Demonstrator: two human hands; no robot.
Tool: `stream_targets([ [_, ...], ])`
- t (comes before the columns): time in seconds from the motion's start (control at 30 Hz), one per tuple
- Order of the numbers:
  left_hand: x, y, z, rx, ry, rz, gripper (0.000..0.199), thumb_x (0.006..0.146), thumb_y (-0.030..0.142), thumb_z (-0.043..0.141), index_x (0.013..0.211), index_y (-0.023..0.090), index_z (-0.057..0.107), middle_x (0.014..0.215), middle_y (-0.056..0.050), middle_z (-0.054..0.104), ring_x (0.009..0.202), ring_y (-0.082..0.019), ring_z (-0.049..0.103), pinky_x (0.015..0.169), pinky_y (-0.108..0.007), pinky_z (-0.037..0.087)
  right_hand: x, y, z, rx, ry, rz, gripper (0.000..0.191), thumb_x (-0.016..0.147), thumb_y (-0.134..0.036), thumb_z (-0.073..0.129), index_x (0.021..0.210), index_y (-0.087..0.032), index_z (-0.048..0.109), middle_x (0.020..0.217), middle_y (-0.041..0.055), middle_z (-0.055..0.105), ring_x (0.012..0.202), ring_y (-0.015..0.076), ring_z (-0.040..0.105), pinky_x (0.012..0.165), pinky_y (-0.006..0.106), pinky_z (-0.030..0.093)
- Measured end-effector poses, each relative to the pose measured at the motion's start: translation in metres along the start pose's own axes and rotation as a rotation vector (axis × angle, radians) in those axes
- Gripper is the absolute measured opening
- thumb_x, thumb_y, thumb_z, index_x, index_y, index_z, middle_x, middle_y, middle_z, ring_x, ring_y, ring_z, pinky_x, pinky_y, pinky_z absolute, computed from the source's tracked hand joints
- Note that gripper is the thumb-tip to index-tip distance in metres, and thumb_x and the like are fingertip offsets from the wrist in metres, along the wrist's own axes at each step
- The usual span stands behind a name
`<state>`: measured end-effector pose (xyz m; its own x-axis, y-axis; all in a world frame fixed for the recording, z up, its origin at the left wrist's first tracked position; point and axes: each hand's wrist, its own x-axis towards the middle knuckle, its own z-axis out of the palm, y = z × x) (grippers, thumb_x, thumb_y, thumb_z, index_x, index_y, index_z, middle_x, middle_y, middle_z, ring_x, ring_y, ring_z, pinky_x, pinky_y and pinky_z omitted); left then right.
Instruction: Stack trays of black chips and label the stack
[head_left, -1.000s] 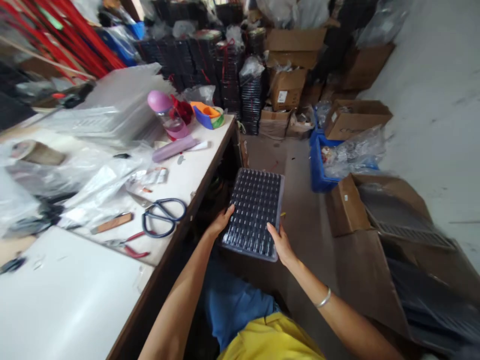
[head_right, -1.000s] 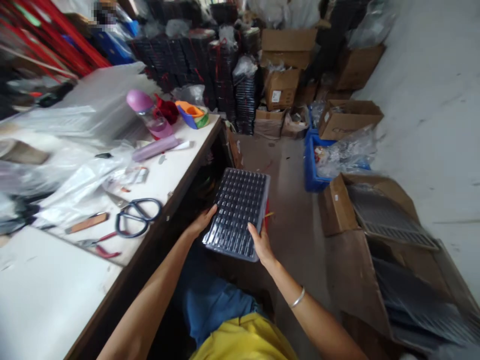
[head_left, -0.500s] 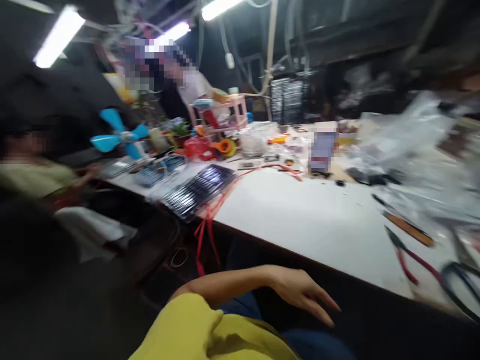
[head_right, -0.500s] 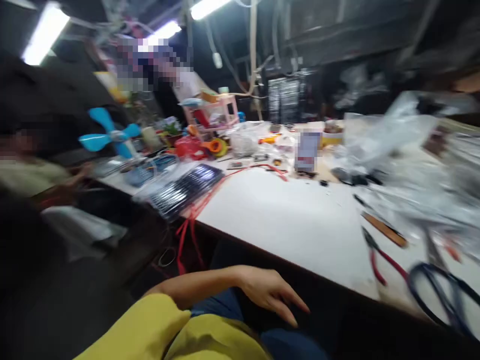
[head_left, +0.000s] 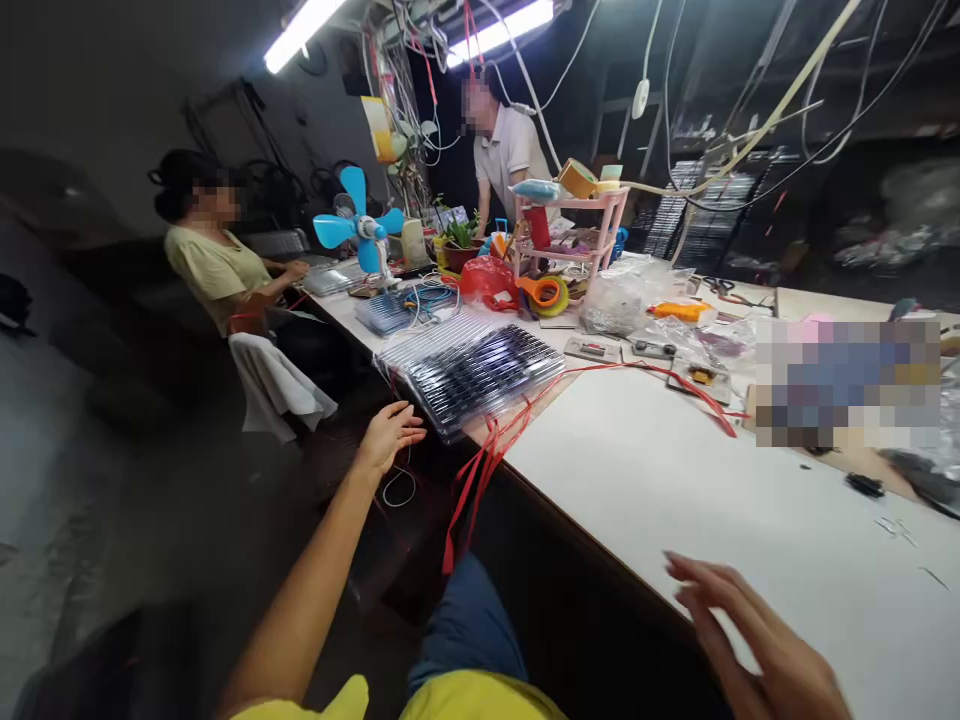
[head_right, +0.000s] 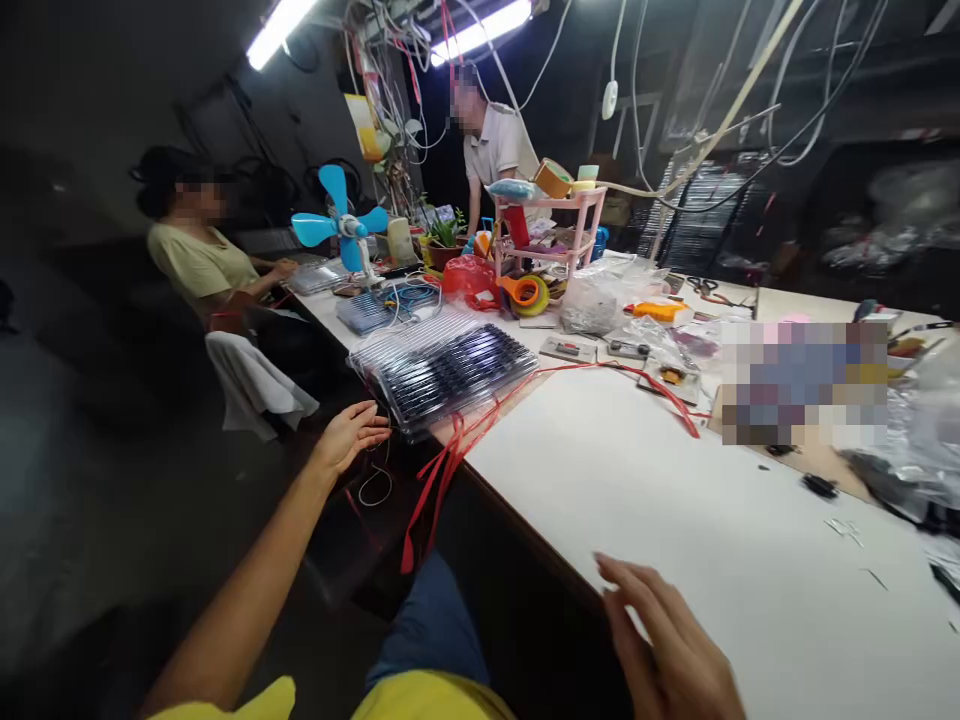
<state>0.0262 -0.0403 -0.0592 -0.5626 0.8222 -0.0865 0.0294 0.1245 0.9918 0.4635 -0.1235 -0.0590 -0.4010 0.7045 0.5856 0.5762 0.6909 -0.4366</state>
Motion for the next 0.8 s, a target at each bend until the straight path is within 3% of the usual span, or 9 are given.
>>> stream_targets([
  [0.1,0.019,-0.004,0.013,0.022,-0.034,-0.035,0.063,0.084,0.037,0.062,0.134,0.01,0.035,0.067,-0.001,0.06,0.048,-0.013,0.06,0.047,-0.024,0.049,0.058,0.002,0.033,-0.035,-0.167,-0.094,0.026,0.094,-0.022,0.042,0.118,-0.024,0.054,0.103,0.0074,0.064,0.087,0.0187,0.064,0.071,0.029,0.053],
  [0.2,0.03,-0.009,0.027,0.082,-0.021,-0.001,0.084,0.081,0.038,0.065,0.146,0.015,0.017,0.058,0.006,0.052,0.036,-0.009,0.048,0.034,-0.018,0.034,0.113,0.029,0.066,-0.079,-0.326,-0.058,0.026,0.093,-0.022,0.041,0.113,-0.02,0.057,0.104,0.0086,0.064,0.09,0.0208,0.062,0.077,0.036,0.052],
  [0.33,0.037,-0.019,0.029,0.115,0.018,0.062,0.098,0.077,0.041,0.069,0.149,0.02,0.005,0.05,0.012,0.042,0.035,-0.008,0.042,0.034,-0.018,0.029,0.188,0.085,0.115,-0.142,-0.306,0.033,0.028,0.09,-0.019,0.045,0.115,-0.016,0.058,0.11,0.0113,0.062,0.099,0.0238,0.059,0.088,0.04,0.049],
  [0.47,0.055,-0.023,0.021,0.121,0.097,0.068,0.086,0.076,0.047,0.067,0.144,0.018,0.025,0.052,0.01,0.045,0.037,-0.009,0.045,0.038,-0.021,0.033,0.257,0.128,0.168,-0.177,-0.186,0.137,0.033,0.091,-0.024,0.051,0.123,-0.015,0.052,0.124,0.0126,0.054,0.112,0.0255,0.053,0.094,0.046,0.045],
  [0.57,0.08,-0.018,0.013,0.121,0.162,0.042,0.067,0.079,0.047,0.064,0.133,0.015,0.043,0.058,0.006,0.052,0.039,-0.009,0.047,0.04,-0.022,0.036,0.29,0.147,0.2,-0.161,-0.121,0.197,0.032,0.091,-0.031,0.055,0.119,-0.017,0.054,0.12,0.0095,0.056,0.105,0.0229,0.057,0.089,0.046,0.047],
  [0.7,0.114,-0.008,0.002,0.066,0.217,-0.019,0.037,0.089,0.043,0.054,0.113,0.014,0.055,0.079,-0.001,0.061,0.056,-0.01,0.055,0.052,-0.026,0.048,0.301,0.163,0.225,-0.129,-0.073,0.226,0.03,0.092,-0.035,0.053,0.115,-0.016,0.056,0.108,0.0071,0.06,0.093,0.0197,0.06,0.083,0.042,0.05],
  [0.8,0.129,-0.001,-0.001,0.003,0.279,-0.015,0.03,0.089,0.037,0.055,0.108,0.014,0.057,0.1,-0.006,0.061,0.079,-0.016,0.061,0.067,-0.033,0.053,0.296,0.169,0.235,-0.116,-0.021,0.218,0.037,0.094,-0.04,0.044,0.12,-0.016,0.056,0.103,0.0093,0.061,0.094,0.0217,0.059,0.086,0.043,0.047],
])
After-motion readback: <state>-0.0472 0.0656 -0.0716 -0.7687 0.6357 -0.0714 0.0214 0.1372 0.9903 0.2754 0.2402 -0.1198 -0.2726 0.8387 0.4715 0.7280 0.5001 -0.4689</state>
